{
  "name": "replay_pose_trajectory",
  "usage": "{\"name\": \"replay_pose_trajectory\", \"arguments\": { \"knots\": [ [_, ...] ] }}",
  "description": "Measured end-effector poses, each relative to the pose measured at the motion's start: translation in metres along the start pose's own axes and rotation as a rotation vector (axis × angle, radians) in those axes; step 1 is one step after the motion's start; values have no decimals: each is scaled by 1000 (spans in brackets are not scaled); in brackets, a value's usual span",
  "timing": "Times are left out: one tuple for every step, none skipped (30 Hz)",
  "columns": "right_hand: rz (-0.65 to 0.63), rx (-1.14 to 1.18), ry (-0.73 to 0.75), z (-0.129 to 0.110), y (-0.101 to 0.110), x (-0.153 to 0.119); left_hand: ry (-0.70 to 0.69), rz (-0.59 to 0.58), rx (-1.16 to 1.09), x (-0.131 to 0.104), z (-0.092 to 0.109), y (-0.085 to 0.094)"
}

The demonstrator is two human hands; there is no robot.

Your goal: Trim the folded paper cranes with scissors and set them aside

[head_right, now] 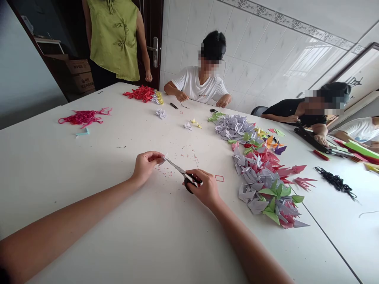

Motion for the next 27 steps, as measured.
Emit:
{"name": "replay_pose_trajectory", "arguments": {
  "knots": [
    [-4,-4,2,0,0,0,1,1,-6,0,0,0],
    [-7,-12,7,1,0,0,2,3,-10,0,1,0],
    [-8,-23,12,1,0,0,3,5,-13,-1,1,0],
    [-8,-34,16,0,0,0,5,6,-14,-1,0,0],
    [-6,-43,18,0,0,-1,8,6,-14,-1,0,0],
    [-4,-49,19,0,1,-1,11,5,-13,-1,0,0],
    [-2,-49,18,0,2,-1,16,4,-11,-1,0,0],
    [-2,-43,15,-1,2,-1,21,3,-9,-1,0,0],
    [-3,-36,10,-1,3,0,25,1,-5,-1,0,0],
    [-5,-30,5,-1,3,0,28,-1,1,-1,0,0],
    [-7,-26,1,0,4,0,34,-2,6,-1,0,0],
    [-7,-25,-3,0,4,0,39,-1,12,-1,0,0],
    [-7,-25,-6,0,5,0,43,1,16,-1,0,0],
    [-9,-27,-6,0,5,0,45,2,19,-1,1,0],
    [-12,-27,-5,0,4,0,45,3,20,-1,1,0],
    [-17,-26,-2,-1,4,0,42,3,19,-1,1,0],
    [-24,-24,-1,-1,3,0,38,2,17,-1,1,0],
    [-30,-21,0,-1,2,0,34,-1,15,-2,2,0],
    [-34,-18,-1,-1,2,0,33,-2,10,-2,2,-1],
    [-36,-15,-3,0,1,0,33,-3,2,-2,2,-1],
    [-37,-11,-6,0,1,0,35,-4,-6,-2,2,-2],
    [-41,-6,-8,0,1,0,36,-6,-14,-2,1,-2],
    [-44,-4,-11,1,0,0,37,-7,-21,-2,1,-3],
    [-47,-5,-12,1,0,0,38,-8,-27,-2,0,-3],
    [-49,-8,-14,2,-1,0,39,-9,-32,-2,0,-3],
    [-50,-11,-14,2,-1,0,39,-12,-37,-2,-1,-3],
    [-50,-13,-14,2,-1,0,41,-15,-41,-2,-2,-4]
  ]
}}
Point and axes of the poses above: each hand's wrist, its own x-axis towards the middle knuckle, its own y-axis out of the back of the hand, z = x × y, the point moved 8 cm from there along x, towards the middle knuckle, and after that the axes turned 2 degrees about -y, right-handed, at the moved point
